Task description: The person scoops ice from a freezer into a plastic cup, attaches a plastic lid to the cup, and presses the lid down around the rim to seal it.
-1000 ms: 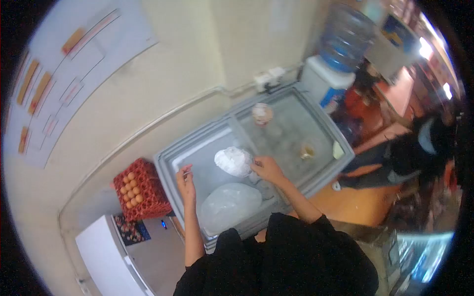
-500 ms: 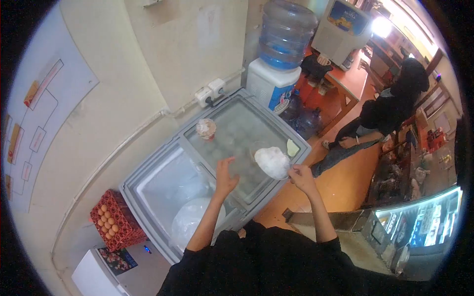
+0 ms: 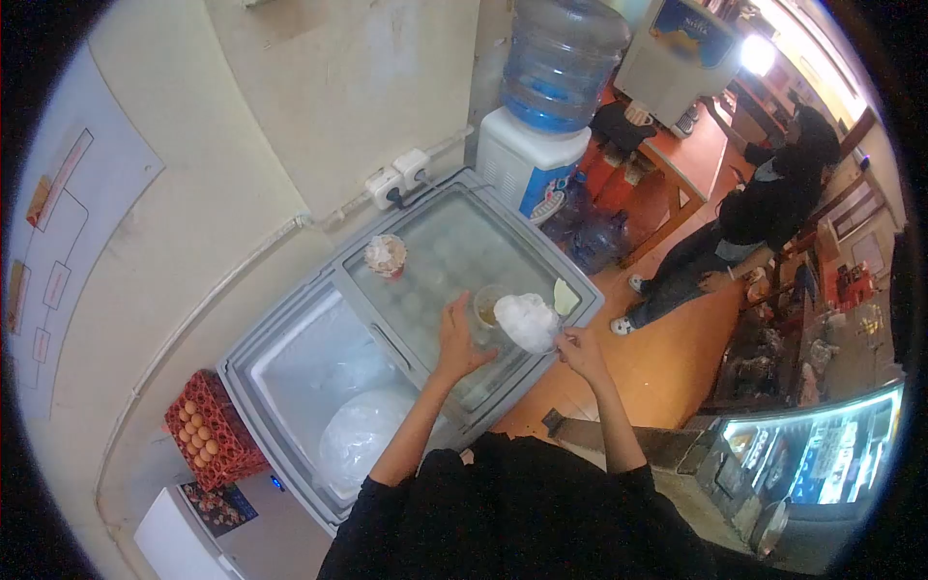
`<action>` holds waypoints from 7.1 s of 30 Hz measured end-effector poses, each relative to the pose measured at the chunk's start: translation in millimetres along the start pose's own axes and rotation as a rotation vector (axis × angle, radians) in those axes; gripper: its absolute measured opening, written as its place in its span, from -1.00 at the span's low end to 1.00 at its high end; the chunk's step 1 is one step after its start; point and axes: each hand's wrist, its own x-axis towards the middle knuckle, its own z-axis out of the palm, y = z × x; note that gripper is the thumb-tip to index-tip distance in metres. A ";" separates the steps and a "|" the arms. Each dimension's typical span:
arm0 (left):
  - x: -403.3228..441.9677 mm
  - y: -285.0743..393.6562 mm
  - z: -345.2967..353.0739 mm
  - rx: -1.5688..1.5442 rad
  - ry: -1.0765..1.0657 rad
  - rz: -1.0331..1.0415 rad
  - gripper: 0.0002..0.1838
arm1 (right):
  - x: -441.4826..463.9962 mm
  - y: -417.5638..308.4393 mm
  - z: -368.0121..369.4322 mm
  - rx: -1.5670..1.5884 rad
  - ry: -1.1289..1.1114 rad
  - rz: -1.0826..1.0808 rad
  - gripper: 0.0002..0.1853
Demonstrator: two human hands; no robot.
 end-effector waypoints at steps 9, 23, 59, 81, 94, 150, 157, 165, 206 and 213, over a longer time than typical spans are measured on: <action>9.6 2.0 12.8 0.054 -0.039 -0.010 0.26 | 12.2 4.1 -3.1 0.017 -0.004 0.001 -0.67; 9.4 -16.7 27.0 -0.003 -0.011 0.062 0.18 | 22.0 17.7 4.4 -0.197 0.166 -0.234 -0.58; 41.6 -0.2 4.4 -0.126 -0.100 0.267 -0.03 | 40.0 1.7 -5.7 -0.153 -0.071 -0.026 -0.63; 53.7 5.3 -0.8 -0.088 0.131 0.099 -0.87 | 34.1 21.9 -5.3 -0.101 -0.069 -0.027 -0.66; 45.9 -9.2 2.0 -0.085 0.155 0.060 -0.89 | 29.3 27.0 -9.6 -0.067 -0.027 -0.010 -0.66; 51.5 -11.5 12.4 -0.101 0.226 0.053 -0.85 | 32.9 8.5 -15.5 -0.165 -0.043 -0.012 -0.66; 52.4 -1.0 16.2 -0.045 0.226 0.063 -0.80 | 34.7 12.4 -13.6 -0.187 -0.025 -0.047 -0.75; 53.7 -13.0 18.5 -0.075 0.221 0.002 -0.84 | 38.3 26.7 -12.0 -0.174 -0.031 -0.088 -0.76; 62.3 -22.7 25.4 -0.030 0.188 -0.038 -0.85 | 38.9 13.0 -16.6 -0.168 -0.046 -0.018 -0.67; 59.5 -11.0 19.4 0.035 0.244 -0.021 -0.87 | 38.0 5.8 -18.8 -0.289 -0.011 -0.106 -0.75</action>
